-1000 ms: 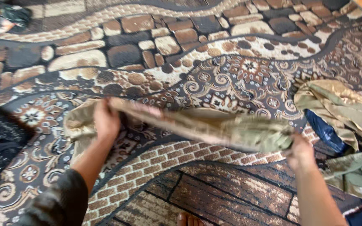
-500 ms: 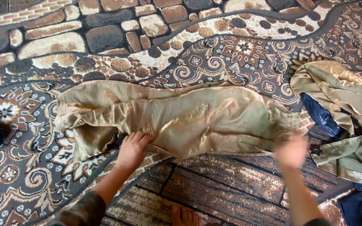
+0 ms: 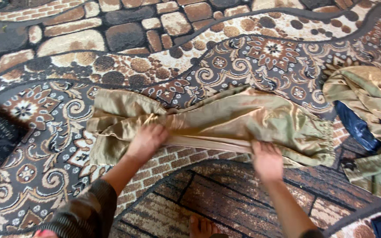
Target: The person folds a black dress and a gold-colored garment by hand on a carpeted floor, aligning the edges and smoothing the fabric before stacking them.
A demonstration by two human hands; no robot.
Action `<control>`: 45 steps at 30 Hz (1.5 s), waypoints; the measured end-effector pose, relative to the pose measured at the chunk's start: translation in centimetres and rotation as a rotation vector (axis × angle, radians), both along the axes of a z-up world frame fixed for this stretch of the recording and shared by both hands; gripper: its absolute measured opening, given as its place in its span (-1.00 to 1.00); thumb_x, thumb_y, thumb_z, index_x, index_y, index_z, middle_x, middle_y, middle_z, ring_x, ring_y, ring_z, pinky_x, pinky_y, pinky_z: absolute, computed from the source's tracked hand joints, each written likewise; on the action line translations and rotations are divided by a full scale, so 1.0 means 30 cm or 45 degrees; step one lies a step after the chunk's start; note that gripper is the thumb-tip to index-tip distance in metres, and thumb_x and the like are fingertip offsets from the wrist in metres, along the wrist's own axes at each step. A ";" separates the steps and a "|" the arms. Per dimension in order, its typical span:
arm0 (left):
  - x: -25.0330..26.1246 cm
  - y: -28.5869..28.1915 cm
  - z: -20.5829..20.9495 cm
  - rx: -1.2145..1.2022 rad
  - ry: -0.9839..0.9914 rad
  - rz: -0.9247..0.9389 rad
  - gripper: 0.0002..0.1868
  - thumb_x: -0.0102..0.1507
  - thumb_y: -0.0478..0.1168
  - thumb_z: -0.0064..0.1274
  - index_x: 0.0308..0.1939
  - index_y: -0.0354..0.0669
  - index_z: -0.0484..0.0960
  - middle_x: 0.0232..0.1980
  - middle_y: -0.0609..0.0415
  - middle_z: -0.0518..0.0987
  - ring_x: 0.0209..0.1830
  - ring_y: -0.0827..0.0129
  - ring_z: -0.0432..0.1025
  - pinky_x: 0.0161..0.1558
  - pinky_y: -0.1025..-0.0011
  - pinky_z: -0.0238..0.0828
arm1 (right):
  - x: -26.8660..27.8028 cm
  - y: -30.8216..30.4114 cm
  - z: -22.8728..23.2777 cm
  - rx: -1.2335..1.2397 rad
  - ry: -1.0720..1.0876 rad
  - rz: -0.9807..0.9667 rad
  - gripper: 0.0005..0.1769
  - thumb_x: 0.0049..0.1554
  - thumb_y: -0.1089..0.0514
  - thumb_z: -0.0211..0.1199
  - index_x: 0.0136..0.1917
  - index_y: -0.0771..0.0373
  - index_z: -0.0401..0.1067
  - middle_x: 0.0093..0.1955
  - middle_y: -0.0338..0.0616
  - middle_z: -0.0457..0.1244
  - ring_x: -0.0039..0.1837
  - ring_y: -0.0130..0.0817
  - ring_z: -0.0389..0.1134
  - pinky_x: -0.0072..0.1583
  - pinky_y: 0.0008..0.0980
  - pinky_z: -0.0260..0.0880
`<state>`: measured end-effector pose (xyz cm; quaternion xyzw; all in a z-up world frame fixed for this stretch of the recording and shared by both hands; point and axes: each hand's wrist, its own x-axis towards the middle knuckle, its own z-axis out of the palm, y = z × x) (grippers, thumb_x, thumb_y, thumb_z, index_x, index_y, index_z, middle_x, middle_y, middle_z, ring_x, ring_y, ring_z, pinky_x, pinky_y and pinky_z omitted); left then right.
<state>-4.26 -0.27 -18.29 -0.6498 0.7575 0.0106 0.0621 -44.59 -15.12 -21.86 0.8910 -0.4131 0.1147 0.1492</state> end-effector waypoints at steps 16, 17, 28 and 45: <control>0.512 0.406 0.033 -0.745 -0.115 0.189 -0.61 0.23 -0.33 0.11 0.14 0.00 0.54 0.18 0.00 0.48 0.30 0.11 0.38 0.39 0.08 0.21 | -0.217 -0.026 -0.031 -0.031 -0.400 -0.638 -0.85 0.28 0.33 0.17 0.13 0.25 0.39 0.09 0.05 0.37 0.19 -0.02 0.41 0.23 -0.11 0.42; 0.519 0.447 0.020 -0.435 -0.149 0.209 -0.53 0.18 -0.25 0.13 0.19 -0.01 0.50 0.21 0.02 0.45 0.31 0.10 0.35 0.42 0.07 0.20 | -0.210 -0.002 -0.007 0.142 -0.246 -0.596 -0.67 0.16 0.26 0.24 0.21 0.23 0.41 0.20 0.06 0.33 0.29 -0.02 0.33 0.34 -0.04 0.32; 0.489 0.479 -0.069 0.289 0.160 0.813 -0.44 0.20 -0.03 0.18 0.29 0.21 0.47 0.35 0.13 0.38 0.34 0.23 0.31 0.39 0.20 0.31 | 0.336 0.239 0.223 0.669 0.642 0.230 -0.13 0.05 -0.12 0.13 0.58 0.00 0.03 0.70 -0.16 -0.17 0.65 -0.28 -0.29 0.59 -0.11 -0.41; 0.513 -0.020 0.290 -1.138 1.380 0.279 -0.60 0.24 -0.61 -0.20 0.09 -0.20 0.25 0.13 -0.14 0.40 0.23 0.14 0.39 0.21 0.17 0.42 | 0.137 0.007 0.316 -0.048 -0.757 -0.192 -0.89 0.43 0.30 0.10 0.18 0.37 0.41 0.06 0.13 0.27 0.13 0.04 0.30 0.24 -0.04 0.33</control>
